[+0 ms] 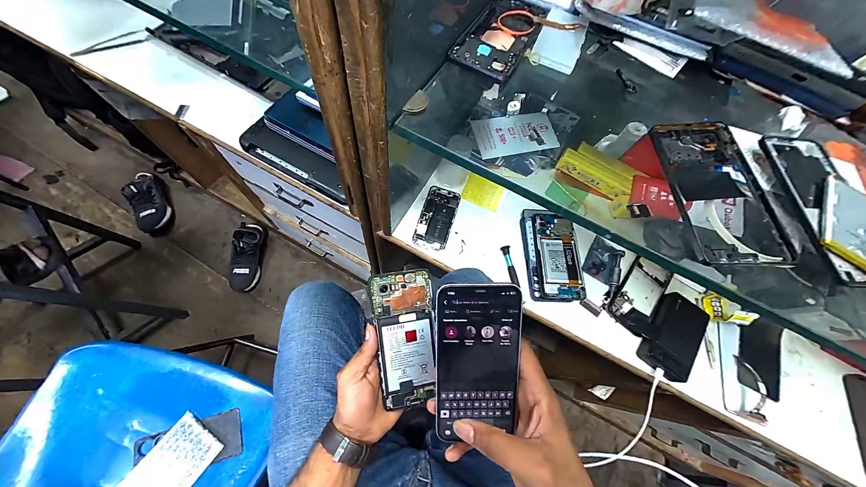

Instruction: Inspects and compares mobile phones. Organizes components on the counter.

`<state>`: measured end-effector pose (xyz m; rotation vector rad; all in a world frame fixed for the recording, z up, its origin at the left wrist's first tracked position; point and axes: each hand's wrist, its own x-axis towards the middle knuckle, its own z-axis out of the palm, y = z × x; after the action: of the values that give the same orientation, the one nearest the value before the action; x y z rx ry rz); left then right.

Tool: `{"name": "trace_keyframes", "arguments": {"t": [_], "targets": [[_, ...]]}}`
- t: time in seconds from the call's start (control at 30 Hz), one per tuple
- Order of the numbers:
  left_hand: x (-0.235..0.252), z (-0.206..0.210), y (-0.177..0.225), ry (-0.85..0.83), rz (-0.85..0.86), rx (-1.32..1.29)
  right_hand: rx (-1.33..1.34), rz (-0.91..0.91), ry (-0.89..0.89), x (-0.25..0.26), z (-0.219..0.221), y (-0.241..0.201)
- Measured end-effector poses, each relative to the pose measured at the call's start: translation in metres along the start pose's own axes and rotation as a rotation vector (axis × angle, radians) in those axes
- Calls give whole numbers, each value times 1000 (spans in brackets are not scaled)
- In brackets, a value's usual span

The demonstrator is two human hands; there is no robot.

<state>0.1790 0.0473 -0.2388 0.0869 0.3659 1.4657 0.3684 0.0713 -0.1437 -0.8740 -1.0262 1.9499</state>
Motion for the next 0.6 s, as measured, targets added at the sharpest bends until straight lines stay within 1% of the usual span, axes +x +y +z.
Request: {"name": "trace_keyframes", "arguments": {"t": [0.2,0.27,0.33,0.47,0.6], "targets": [[0,0,1,4,2,14,-92,-10,103,1,6,-1],[0,0,1,5,-1,15,-92,-13,103,0,6,-2],[0,1,1,12,-5,21,-40,-25,14,0,3,-2],[0,2,1,-7,-8,5,161,-43,-209,2,-8,1],[0,0,1,-31,-15,-14,260,-41,-296,3,-13,-2]]}}
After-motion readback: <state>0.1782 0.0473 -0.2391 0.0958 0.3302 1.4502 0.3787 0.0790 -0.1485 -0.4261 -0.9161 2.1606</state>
